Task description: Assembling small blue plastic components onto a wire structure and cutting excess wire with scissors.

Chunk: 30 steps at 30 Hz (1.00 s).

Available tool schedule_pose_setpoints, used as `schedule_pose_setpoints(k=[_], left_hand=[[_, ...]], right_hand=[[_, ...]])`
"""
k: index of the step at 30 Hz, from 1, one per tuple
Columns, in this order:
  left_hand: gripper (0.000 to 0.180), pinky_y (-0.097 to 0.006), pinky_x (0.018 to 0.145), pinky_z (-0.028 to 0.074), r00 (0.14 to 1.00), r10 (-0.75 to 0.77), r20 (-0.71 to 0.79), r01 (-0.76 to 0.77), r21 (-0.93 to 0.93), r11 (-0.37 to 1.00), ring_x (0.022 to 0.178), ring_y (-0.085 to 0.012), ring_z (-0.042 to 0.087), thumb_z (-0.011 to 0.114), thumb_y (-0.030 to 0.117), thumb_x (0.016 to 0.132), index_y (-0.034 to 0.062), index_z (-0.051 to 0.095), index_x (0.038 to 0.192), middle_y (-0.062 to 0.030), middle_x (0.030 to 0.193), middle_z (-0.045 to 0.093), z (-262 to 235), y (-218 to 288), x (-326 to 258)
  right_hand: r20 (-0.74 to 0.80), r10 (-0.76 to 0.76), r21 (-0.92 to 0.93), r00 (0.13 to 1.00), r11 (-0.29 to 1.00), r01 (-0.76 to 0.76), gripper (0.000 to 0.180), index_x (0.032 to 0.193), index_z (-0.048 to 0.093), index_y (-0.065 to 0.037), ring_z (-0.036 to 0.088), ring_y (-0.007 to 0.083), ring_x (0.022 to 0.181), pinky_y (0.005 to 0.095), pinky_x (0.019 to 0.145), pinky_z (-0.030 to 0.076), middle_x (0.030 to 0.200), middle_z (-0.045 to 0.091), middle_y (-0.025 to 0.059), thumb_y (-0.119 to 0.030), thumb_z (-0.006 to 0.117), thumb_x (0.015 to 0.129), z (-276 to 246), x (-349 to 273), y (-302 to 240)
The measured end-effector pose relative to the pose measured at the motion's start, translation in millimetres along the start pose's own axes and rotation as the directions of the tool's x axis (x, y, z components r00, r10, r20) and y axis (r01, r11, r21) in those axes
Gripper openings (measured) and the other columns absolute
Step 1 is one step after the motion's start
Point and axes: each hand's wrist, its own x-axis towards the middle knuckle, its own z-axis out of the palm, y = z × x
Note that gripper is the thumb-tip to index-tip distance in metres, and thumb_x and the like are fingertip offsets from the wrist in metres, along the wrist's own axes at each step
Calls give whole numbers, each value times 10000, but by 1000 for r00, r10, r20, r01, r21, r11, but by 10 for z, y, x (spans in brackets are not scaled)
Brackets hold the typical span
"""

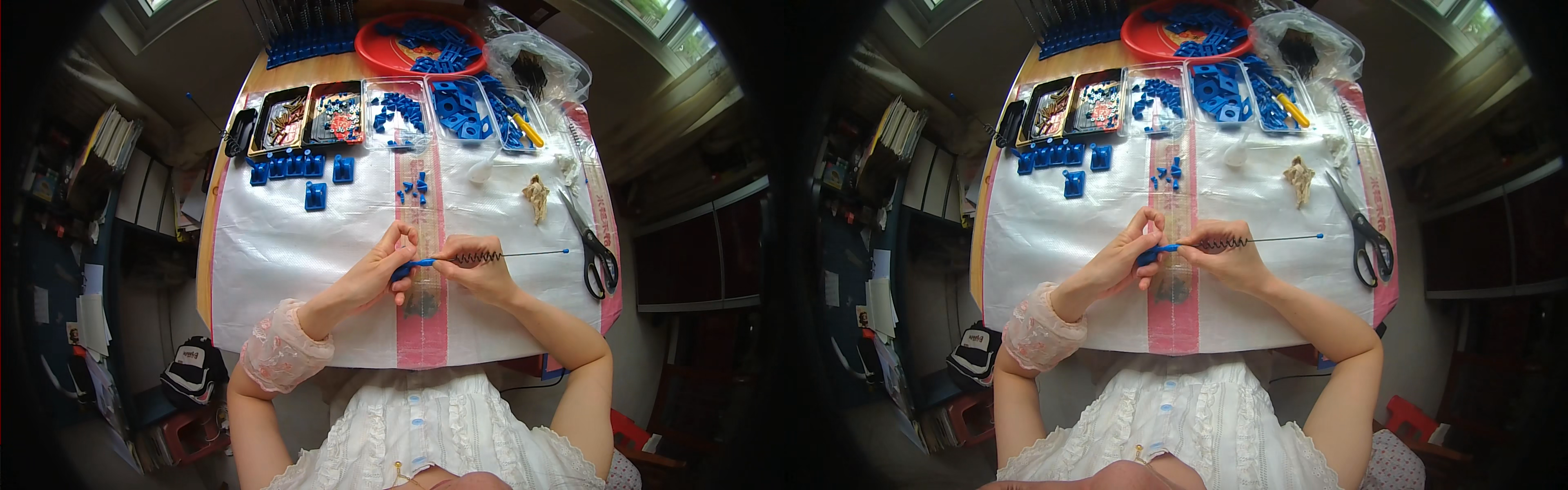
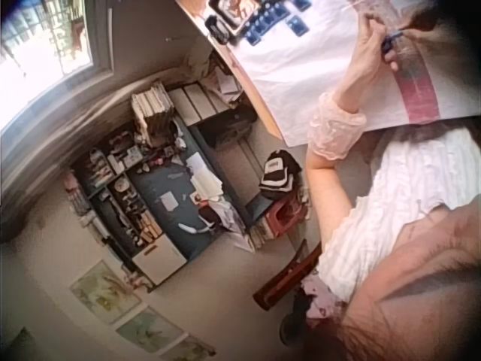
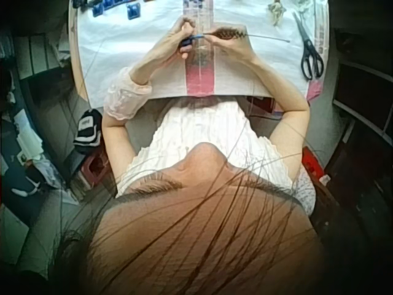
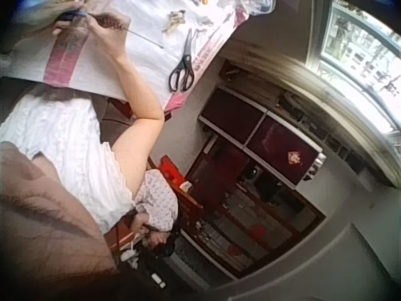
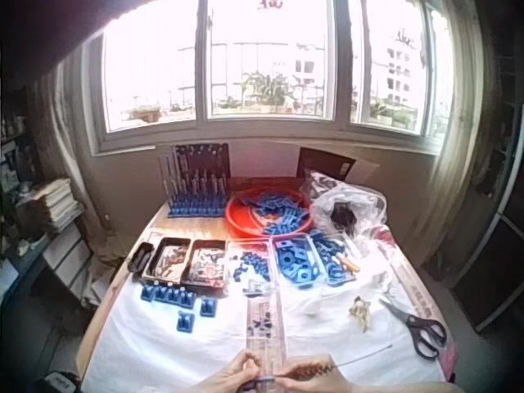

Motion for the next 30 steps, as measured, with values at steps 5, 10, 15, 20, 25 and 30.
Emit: schedule_pose_setpoints(k=[5,10,15,20,25,30], left_hand=[[140,-191,450,499,1000,3,1,-3,-7,1000,573,-41,436,439,239,1061,204,341,1153,-12,889,485,-9,-7,6],[161,-201,462,513,1000,-6,-7,6,3,1000,577,-48,442,443,237,1059,197,329,1166,-11,890,485,6,13,0],[164,-206,482,520,1000,3,10,-3,5,1000,598,-53,447,450,231,1057,180,340,1168,-6,877,479,0,17,-5],[136,-208,516,526,999,15,-32,-9,156,988,641,-51,459,472,238,1054,142,386,1097,9,830,459,38,2,-3],[168,-211,520,528,999,1,-50,5,137,991,646,-49,464,476,281,1054,133,399,1037,16,813,449,23,-19,1],[208,-205,515,523,999,11,-52,-7,74,997,634,-52,465,414,318,1072,120,425,1012,12,815,454,39,-13,3]], right_hand=[[-5,-16,-4,1000,1000,16,60,905,719,38,592,22,720,175,597,461,809,677,-1,6,715,855,6,0,-5],[0,2,3,1000,1000,-2,56,904,717,38,589,21,719,174,598,459,810,671,-4,9,713,855,6,-6,-31],[0,-8,9,1000,1000,8,54,901,715,35,598,24,725,175,605,467,815,673,-1,10,717,853,10,-4,-30],[-12,-16,15,1000,1000,16,56,897,713,35,622,34,755,176,641,498,832,688,11,9,725,849,17,1,-3],[-11,-7,-13,1000,1000,7,59,898,714,37,627,37,756,179,646,505,832,693,15,13,727,845,13,0,-16],[-3,-11,-36,1000,999,11,69,907,717,41,625,38,751,179,642,503,834,695,19,14,727,844,17,0,-41]])
